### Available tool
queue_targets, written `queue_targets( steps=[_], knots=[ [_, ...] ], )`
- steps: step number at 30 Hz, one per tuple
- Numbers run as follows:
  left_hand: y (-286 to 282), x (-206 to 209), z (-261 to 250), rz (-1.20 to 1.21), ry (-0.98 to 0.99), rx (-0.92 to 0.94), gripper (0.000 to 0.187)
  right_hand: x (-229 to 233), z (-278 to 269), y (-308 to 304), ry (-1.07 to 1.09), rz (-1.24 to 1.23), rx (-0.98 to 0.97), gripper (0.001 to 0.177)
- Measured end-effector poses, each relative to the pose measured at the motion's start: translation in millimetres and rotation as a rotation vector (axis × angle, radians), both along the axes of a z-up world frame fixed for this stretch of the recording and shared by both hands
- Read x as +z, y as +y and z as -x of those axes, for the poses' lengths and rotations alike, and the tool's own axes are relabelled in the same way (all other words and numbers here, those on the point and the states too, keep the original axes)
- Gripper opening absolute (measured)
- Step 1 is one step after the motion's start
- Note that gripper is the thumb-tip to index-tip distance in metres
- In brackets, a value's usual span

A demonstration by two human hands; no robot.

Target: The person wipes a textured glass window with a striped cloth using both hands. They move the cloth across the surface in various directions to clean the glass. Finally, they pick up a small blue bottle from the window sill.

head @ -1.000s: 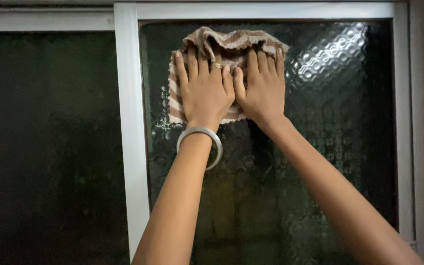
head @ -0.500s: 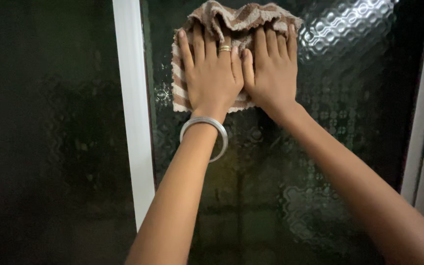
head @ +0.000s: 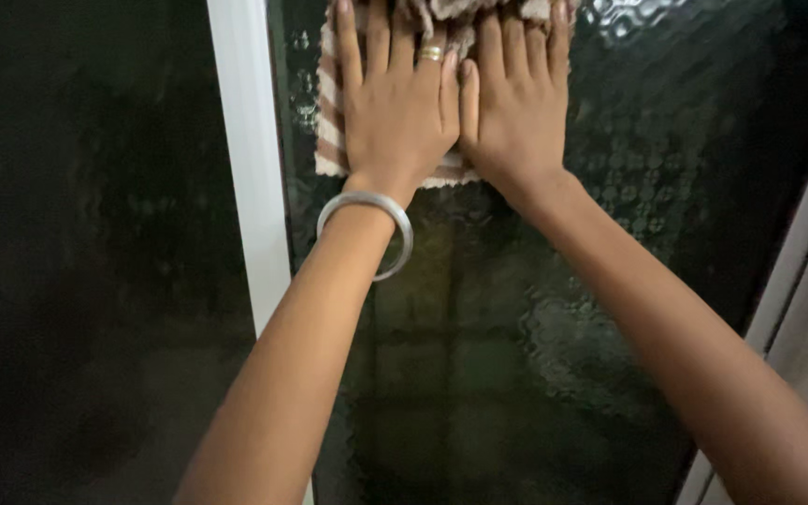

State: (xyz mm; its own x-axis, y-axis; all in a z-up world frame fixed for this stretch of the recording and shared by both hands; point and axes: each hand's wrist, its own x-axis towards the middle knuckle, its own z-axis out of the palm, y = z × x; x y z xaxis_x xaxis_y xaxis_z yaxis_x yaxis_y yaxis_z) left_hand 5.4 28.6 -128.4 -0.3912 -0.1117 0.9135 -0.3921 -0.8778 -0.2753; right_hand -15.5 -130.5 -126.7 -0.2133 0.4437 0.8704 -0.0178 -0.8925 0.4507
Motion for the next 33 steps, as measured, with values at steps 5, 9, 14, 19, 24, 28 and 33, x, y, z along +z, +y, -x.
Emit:
queue_targets(
  steps=[5, 9, 14, 19, 24, 28, 33],
  knots=[
    [3.5, 1.4, 0.9, -0.063, 0.127, -0.061, 0.045, -3.3, -4.5, 3.8, -0.090, -0.009, -0.035, 0.046],
    [5.3, -3.1, 2.9, -0.047, 0.170, -0.044, 0.043, -9.0, -4.2, 8.5, -0.006, -0.050, 0.034, 0.045],
    [6.6, -15.7, 0.9, -0.027, 0.109, -0.064, 0.046, -12.2, 2.6, 5.9, 0.017, 0.028, 0.060, 0.046],
    [8.3, -13.7, 1.4, -0.068, 0.144, 0.053, 0.049, -5.2, 3.5, -3.4, 0.005, 0.169, -0.018, 0.048],
    [3.2, -29.1, 0.3, 0.011, 0.204, 0.007, 0.050, 0.9, 4.1, -10.4, 0.001, 0.300, -0.034, 0.048],
    [-1.2, -34.8, 3.0, 0.061, 0.201, -0.001, 0.050, 3.3, 7.7, -15.5, 0.045, 0.385, -0.024, 0.047],
    [-7.5, -35.7, 10.6, 0.103, 0.217, 0.028, 0.053, 15.0, 18.1, -22.3, 0.000, 0.466, -0.014, 0.048]
  ],
)
